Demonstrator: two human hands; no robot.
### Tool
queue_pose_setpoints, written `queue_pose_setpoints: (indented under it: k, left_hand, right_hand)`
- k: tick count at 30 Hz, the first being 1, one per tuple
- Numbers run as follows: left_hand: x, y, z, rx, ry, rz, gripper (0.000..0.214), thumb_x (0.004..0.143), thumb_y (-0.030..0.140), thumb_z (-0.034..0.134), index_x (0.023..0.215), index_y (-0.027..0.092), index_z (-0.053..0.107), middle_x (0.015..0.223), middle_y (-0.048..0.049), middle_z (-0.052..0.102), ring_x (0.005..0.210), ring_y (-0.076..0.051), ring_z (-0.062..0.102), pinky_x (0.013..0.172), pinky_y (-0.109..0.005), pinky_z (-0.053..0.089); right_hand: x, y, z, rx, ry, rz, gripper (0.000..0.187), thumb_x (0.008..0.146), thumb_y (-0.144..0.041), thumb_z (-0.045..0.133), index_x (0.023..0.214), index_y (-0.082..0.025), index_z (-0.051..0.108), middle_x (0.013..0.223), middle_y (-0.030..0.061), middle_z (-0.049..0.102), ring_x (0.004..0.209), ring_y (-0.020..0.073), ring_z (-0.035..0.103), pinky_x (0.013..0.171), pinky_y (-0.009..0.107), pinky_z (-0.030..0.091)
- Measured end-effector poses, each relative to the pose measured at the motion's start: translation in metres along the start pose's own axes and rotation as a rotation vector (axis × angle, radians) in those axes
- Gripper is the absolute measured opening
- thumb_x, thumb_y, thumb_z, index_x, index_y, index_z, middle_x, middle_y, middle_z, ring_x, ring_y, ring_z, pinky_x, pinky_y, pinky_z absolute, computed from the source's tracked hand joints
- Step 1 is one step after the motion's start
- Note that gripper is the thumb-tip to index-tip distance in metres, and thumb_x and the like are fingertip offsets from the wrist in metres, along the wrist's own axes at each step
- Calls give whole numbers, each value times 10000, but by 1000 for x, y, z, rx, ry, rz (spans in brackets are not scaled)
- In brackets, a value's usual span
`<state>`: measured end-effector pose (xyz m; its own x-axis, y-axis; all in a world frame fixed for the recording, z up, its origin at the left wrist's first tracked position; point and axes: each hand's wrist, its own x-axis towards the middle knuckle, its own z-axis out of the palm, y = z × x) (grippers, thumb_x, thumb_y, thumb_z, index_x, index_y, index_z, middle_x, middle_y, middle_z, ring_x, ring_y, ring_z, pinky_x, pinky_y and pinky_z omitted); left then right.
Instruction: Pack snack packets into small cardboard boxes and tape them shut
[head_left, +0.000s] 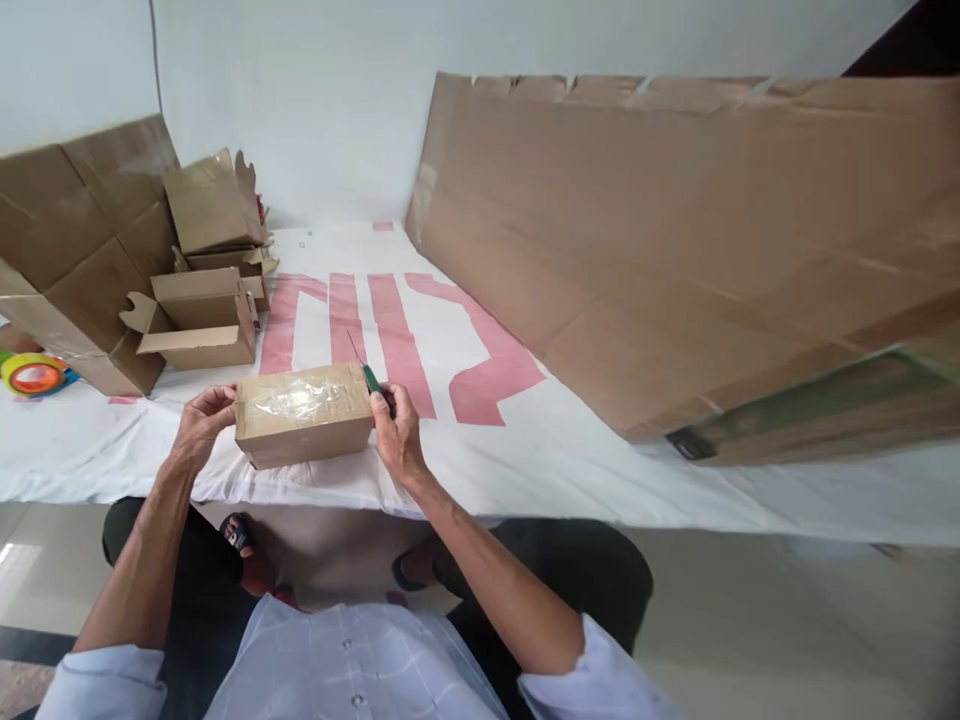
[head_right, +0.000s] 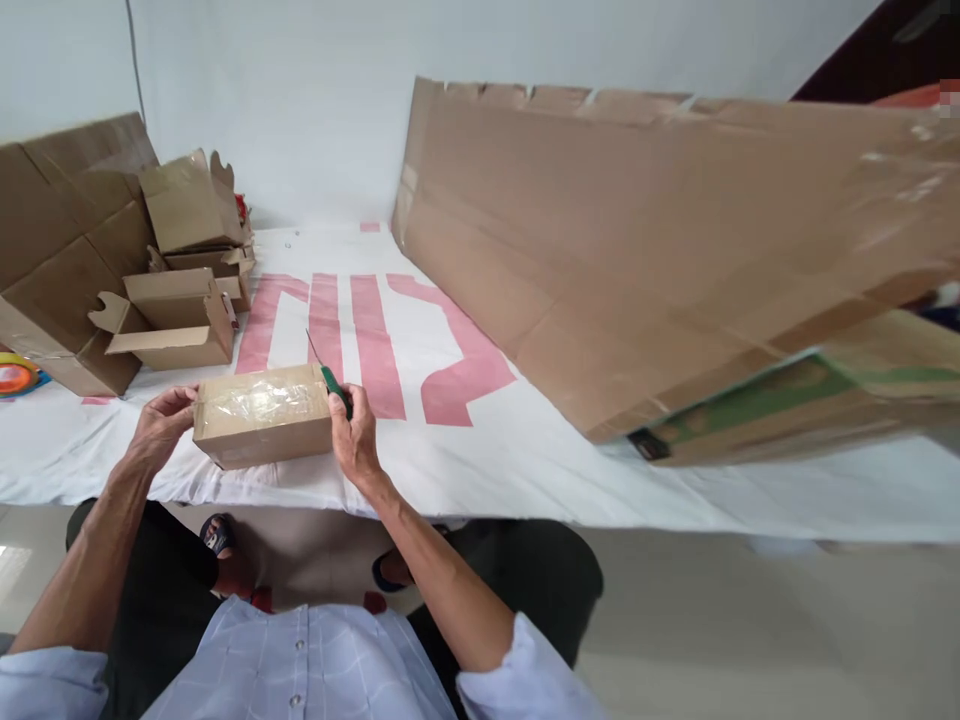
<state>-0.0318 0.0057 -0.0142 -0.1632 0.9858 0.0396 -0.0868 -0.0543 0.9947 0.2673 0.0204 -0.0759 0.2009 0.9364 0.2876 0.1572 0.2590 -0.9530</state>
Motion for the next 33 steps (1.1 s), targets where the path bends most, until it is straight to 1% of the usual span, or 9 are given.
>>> queue_pose_setpoints:
  k: [4, 8, 12, 15, 18, 22, 25, 29, 33]
  left_hand:
    - [-9, -2, 1, -15, 18, 14, 439, 526, 390, 1052, 762, 193, 740, 1206, -95, 813, 1056, -281, 741, 866, -342, 564]
    - [-13, -6, 4, -7, 29, 40, 430, 562, 447, 1042, 753, 200, 747, 1261, -113, 801, 1238, -343, 698, 1039, -425, 542]
    - [-15, -8, 3, 2, 41, 62, 435, 582, 509, 1030, 761, 205, 777, 1314, -117, 782, 1327, -368, 652, 1113, -444, 509]
    - [-16, -6, -2, 32, 4, 76, 444, 614, 538, 1015, 810, 202, 801, 1354, -132, 765, 1337, -379, 647, 1118, -450, 507]
    - [-16, -4, -8, 83, -26, 76, 450, 617, 534, 1016, 832, 192, 819, 1399, -162, 742, 1353, -404, 638, 1110, -471, 512]
    - [-15, -5, -10, 106, -41, 70, 411, 636, 528, 1010, 769, 186, 824, 1470, -177, 700, 1431, -432, 583, 1170, -497, 469]
    - [-15, -9, -12, 78, -50, 62, 417, 645, 521, 1008, 852, 193, 855, 1506, -180, 675, 1471, -431, 551, 1189, -498, 457]
    - [-15, -14, -16, 78, -81, 62, 461, 641, 510, 1008, 941, 189, 869, 1538, -190, 645, 1462, -428, 558, 1133, -480, 511]
    - [-15, -16, -18, 69, -96, 57, 459, 657, 493, 998, 986, 196, 875, 1557, -180, 635, 1446, -428, 576, 1052, -442, 564]
  right_hand:
    - [4, 2, -8, -80, -67, -30, 391, 1002, -595, 494, 1097, -234, 611, 1002, 74, 709, 940, 259, 624, 839, 382, 506]
    - [9, 3, -18, -119, -155, -45, 403, 1015, -597, 472, 1133, -239, 616, 967, 56, 711, 870, 247, 630, 792, 371, 509]
    - [14, -9, -25, -149, -166, -58, 411, 1007, -602, 474, 1080, -232, 637, 919, 60, 723, 855, 253, 646, 783, 368, 519]
    - [18, -21, -31, -142, -220, -43, 415, 971, -610, 557, 1083, -219, 640, 968, 80, 745, 889, 262, 668, 786, 365, 539]
    - [22, -37, -38, -141, -330, -68, 369, 926, -560, 650, 1068, -219, 657, 992, 76, 756, 918, 263, 679, 796, 357, 548]
    - [35, -66, -46, -161, -505, -141, 307, 954, -497, 630, 1038, -220, 732, 973, 56, 757, 908, 245, 681, 804, 345, 539]
    - [46, -88, -49, -204, -612, -159, 271, 940, -456, 646, 1024, -222, 751, 970, 50, 764, 900, 242, 684, 799, 346, 529]
    - [56, -107, -43, -251, -730, -147, 201, 916, -390, 640, 999, -229, 727, 943, 24, 750, 831, 204, 651, 730, 319, 493]
    - [59, -116, -28, -269, -796, -213, 202, 915, -392, 640, 961, -225, 745, 840, -1, 706, 748, 177, 593, 669, 302, 437]
